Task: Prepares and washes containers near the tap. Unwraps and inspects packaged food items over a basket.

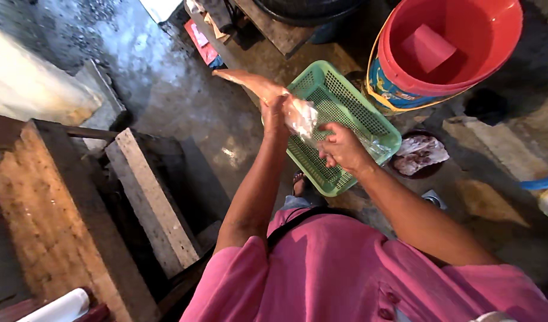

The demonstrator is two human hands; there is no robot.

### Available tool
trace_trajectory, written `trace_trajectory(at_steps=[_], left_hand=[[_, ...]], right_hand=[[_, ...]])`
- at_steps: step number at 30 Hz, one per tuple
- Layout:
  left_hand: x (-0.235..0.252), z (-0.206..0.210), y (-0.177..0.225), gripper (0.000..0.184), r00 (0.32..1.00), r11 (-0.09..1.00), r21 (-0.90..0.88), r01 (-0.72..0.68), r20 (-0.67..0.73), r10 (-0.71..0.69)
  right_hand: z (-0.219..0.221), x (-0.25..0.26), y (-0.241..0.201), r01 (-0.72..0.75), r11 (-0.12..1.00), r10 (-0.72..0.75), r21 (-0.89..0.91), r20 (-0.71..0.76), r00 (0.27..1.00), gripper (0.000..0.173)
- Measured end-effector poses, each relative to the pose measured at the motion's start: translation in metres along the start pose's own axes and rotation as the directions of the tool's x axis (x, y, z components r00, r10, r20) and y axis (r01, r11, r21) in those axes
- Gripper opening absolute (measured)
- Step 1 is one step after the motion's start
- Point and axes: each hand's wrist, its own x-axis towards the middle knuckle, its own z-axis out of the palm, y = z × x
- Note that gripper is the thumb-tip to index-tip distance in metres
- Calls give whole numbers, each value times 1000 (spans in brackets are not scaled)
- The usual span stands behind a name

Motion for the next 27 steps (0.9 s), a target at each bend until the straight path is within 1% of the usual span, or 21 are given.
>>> trace_trajectory(at_steps=[1,2,3,4,5,6,7,8,9,11,12,13,14,16,18,20,21,22,24,25,27], left_hand=[[11,-7,1,48,999,999,-13,-30,-35,30],[21,-15,2,39,997,998,-34,-56,-62,54],[30,-24,4,33,993,996,-58,-75,-95,69],[36,-31,6,33,987,993,-72,-95,-134,85],[39,-37,9,40,979,992,-61,-113,-176,101],[40,-42,11,53,972,991,-43,-124,-204,113],[41,-45,10,61,965,991,-16,-135,-227,128],[40,-45,8,66,958,989,9,-147,-246,145],[36,-41,4,71,960,988,15,-156,-232,155],[25,-23,-5,73,964,984,11,-180,-199,179],[18,-14,-10,73,965,983,6,-183,-190,181],[13,-6,-13,73,965,982,2,-187,-186,184],[10,-2,-17,75,966,982,1,-191,-180,188],[11,-2,-19,75,966,983,-2,-185,-185,182],[22,-17,-17,73,963,983,29,-180,-197,182],[39,-40,-17,68,952,978,65,-196,-226,206],[44,-49,-16,69,951,979,66,-192,-233,202],[48,-55,-15,70,950,981,56,-183,-247,191],[51,-64,-9,73,937,982,17,-187,-298,184],[55,-68,-7,72,925,981,3,-195,-331,185],[62,-79,-4,72,903,976,-3,-217,-381,199]], right_hand=[[-5,-4,5,5,999,-4,-50,21,1000,29],[-11,-8,11,19,996,-16,-86,38,999,20],[-18,-14,15,31,994,-27,-105,40,999,18],[-26,-20,19,41,992,-37,-118,32,999,19],[-35,-24,24,38,991,-37,-125,18,999,20],[-43,-26,29,28,991,-30,-132,-10,1000,20],[-48,-25,33,24,991,-30,-135,-42,999,21],[-49,-21,36,35,990,-43,-135,-59,997,23],[-46,-16,35,58,990,-65,-125,-53,996,28],[-29,-4,25,91,991,-91,-98,0,996,45],[-18,2,18,79,991,-76,-106,28,997,53],[-7,8,13,56,989,-49,-134,52,997,56],[3,13,9,33,984,-21,-177,65,998,52],[14,15,7,35,961,-21,-273,53,998,31],[3,8,12,115,922,-101,-369,58,993,26],[-18,-3,23,205,879,-190,-431,78,979,24],[-31,-10,29,222,862,-200,-456,97,975,23],[-44,-16,35,220,846,-194,-485,104,975,22],[-69,-22,52,171,809,-163,-563,66,984,22],[-81,-22,60,120,782,-133,-612,23,991,24],[-95,-14,71,-30,710,-60,-703,-102,993,27]])
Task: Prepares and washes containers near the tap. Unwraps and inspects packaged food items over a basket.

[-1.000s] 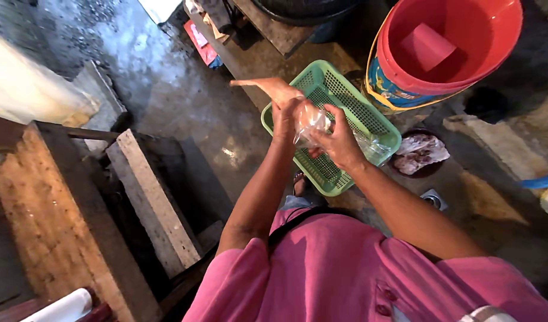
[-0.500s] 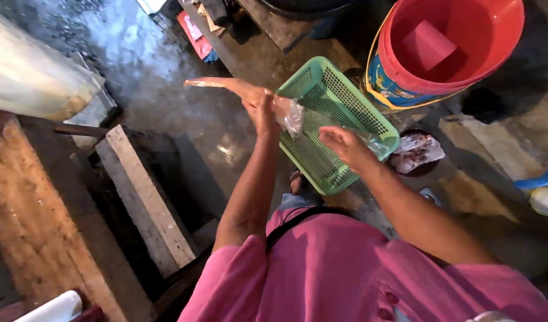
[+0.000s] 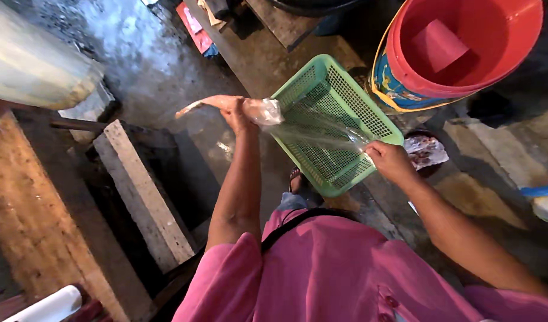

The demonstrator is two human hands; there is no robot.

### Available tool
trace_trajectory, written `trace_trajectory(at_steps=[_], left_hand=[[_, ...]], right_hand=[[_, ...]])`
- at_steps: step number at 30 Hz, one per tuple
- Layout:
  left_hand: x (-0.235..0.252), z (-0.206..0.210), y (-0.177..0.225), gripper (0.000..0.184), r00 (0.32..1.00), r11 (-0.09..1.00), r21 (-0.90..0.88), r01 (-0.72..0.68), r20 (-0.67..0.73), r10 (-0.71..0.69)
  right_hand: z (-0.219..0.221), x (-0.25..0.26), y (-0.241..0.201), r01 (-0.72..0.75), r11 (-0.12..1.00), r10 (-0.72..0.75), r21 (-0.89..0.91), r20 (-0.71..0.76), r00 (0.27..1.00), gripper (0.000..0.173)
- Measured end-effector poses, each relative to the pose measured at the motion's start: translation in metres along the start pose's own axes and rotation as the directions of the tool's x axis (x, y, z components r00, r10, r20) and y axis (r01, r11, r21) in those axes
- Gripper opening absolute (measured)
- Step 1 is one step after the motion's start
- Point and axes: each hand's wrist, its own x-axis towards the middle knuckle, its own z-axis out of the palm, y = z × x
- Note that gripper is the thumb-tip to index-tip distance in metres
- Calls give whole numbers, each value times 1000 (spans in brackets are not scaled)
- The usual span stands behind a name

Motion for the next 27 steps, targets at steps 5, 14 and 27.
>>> trace_trajectory(at_steps=[5,14,27], left_hand=[[10,-14,15,74,997,999,18,-42,-64,43],[15,-70,35,65,991,994,66,-91,-89,97],[-29,-23,-2,70,989,995,25,97,112,-99]], right_hand=[[23,46,0,-200,928,180,-313,-90,979,30],[39,85,-9,-406,899,398,-166,-79,914,45],[70,88,5,187,929,-217,-321,-62,974,31]])
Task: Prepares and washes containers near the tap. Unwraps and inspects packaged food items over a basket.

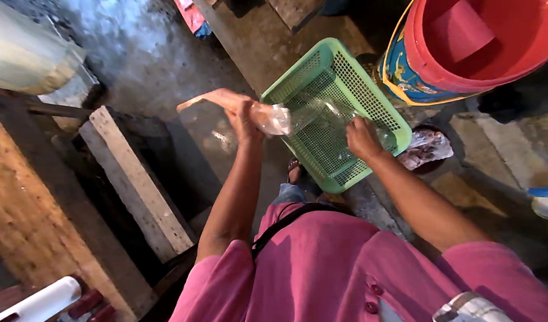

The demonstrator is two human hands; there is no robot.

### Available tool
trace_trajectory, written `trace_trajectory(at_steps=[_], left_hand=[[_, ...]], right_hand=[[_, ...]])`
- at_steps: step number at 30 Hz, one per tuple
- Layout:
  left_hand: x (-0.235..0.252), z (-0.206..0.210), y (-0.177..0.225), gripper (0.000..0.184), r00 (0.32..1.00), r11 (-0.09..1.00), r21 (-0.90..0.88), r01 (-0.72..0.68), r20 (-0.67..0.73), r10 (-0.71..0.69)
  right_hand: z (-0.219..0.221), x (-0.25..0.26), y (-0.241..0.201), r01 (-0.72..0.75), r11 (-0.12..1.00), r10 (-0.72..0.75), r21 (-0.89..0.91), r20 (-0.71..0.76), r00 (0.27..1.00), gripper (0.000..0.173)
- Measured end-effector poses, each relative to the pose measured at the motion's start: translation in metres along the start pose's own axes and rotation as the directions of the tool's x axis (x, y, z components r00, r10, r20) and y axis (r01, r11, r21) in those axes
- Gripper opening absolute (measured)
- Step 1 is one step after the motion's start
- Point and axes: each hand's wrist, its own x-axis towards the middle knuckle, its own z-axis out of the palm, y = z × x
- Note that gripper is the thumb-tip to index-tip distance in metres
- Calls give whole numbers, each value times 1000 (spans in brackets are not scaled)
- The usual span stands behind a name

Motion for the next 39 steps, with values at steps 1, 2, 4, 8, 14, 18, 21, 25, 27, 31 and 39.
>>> trace_trajectory(at_steps=[1,2,4,8,14,18,21,25,27,31,39], left_hand=[[-1,7,-3,73,1000,1000,14,0,19,-1],[-1,13,-6,75,999,1000,28,4,32,-5],[-1,27,-11,76,999,999,41,22,46,-24],[-5,49,-19,77,993,996,64,69,88,-74],[-5,62,-23,68,942,985,8,175,290,-169],[2,61,-19,61,870,957,-65,284,436,-228],[7,64,-22,64,850,958,-80,275,486,-203],[7,73,-24,69,889,973,-51,226,420,-185],[8,76,-25,67,910,979,-38,199,378,-170],[8,82,-31,63,929,983,-19,181,331,-165],[-12,99,-30,58,950,976,-29,215,237,-202]], right_hand=[[-1,0,-2,-29,1000,29,2,10,1000,29],[-5,0,-6,-71,997,70,32,7,998,28],[-19,1,-20,-101,977,117,190,-72,991,27],[-50,8,-73,-38,791,179,611,-172,969,33],[-39,36,-106,-206,290,270,935,127,954,24],[-37,30,-102,-65,391,288,918,-55,956,22],[-45,23,-100,-133,546,323,827,-61,945,28],[-57,12,-102,-249,689,428,681,-104,898,31],[-57,5,-97,-216,563,473,798,-97,875,28],[-53,-2,-84,2,-95,450,995,41,892,17],[-53,-6,-60,113,-477,414,872,109,904,33]])
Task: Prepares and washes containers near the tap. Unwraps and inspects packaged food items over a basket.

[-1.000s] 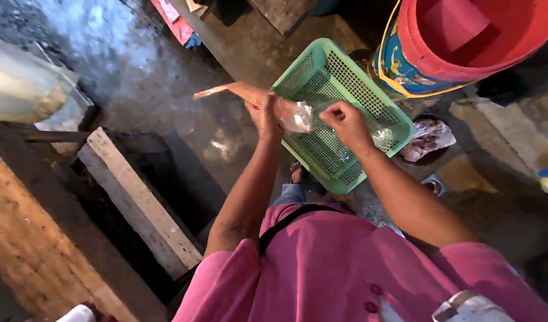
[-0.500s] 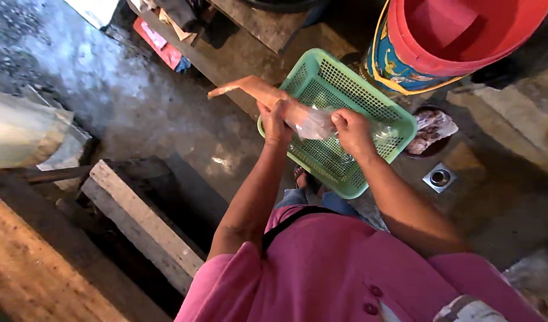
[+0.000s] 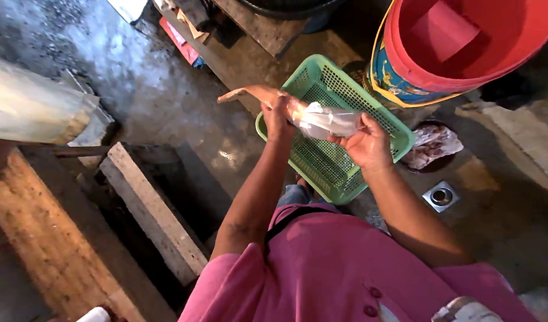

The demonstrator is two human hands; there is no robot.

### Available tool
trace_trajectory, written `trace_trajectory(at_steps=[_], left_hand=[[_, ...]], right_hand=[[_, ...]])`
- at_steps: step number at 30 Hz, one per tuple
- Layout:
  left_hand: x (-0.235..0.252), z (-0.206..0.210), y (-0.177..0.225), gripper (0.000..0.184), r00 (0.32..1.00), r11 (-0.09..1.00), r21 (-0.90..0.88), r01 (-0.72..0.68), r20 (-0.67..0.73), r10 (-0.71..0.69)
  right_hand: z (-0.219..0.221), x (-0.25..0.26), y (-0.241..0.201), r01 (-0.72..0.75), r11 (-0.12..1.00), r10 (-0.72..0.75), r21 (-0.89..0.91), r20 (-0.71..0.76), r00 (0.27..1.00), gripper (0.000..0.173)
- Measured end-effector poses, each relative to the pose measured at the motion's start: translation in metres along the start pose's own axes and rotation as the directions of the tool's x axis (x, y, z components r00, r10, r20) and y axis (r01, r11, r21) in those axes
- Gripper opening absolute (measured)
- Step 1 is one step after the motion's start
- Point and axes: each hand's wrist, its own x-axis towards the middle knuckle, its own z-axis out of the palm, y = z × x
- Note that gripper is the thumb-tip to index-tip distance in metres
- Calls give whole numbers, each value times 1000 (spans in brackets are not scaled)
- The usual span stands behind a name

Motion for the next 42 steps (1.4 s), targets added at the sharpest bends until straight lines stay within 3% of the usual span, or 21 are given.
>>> trace_trajectory(at_steps=[3,6,9,11,15,19,21,22,24,26,28,34,39,40,42], left_hand=[[-5,5,0,55,998,999,-17,49,-32,-50],[-10,7,6,53,996,997,-10,77,-49,-78],[-13,8,13,52,997,998,3,58,-45,-58],[-14,11,16,50,998,998,7,56,-40,-56],[-21,14,14,47,998,998,10,58,30,-58],[-30,10,6,63,981,998,18,53,187,-55],[-37,12,2,71,980,999,37,21,197,-27],[-39,14,1,79,984,998,56,-1,180,-9],[-34,13,1,94,989,994,104,-36,147,20],[-19,4,4,92,991,989,137,-46,131,28],[-5,-5,11,84,993,987,159,-35,114,17],[12,-14,17,70,991,986,146,-76,121,59],[14,-10,13,61,998,982,178,-58,34,53],[14,-10,10,59,998,979,197,-57,36,51],[12,-12,5,55,997,968,246,-44,68,28]], right_hand=[[-10,4,-10,195,909,-124,-370,205,971,46],[-18,7,-26,441,603,-197,-665,412,890,79],[-7,4,-30,421,661,-107,-621,478,872,94],[7,-1,-23,451,630,-128,-631,489,863,82],[30,1,3,547,407,-350,-731,429,833,31],[56,5,23,540,281,-483,-794,369,794,17],[67,16,39,546,204,-558,-812,362,747,13],[72,21,45,539,174,-556,-824,370,744,13],[78,26,44,498,126,-429,-858,405,807,17],[78,28,32,475,39,-265,-879,449,853,22],[75,25,19,515,-25,-200,-857,509,837,25],[63,-5,4,560,69,-186,-825,541,820,17],[51,-30,7,655,19,-231,-755,634,738,19],[49,-31,5,637,70,-250,-768,604,757,21],[44,-26,-3,515,276,-253,-812,455,854,23]])
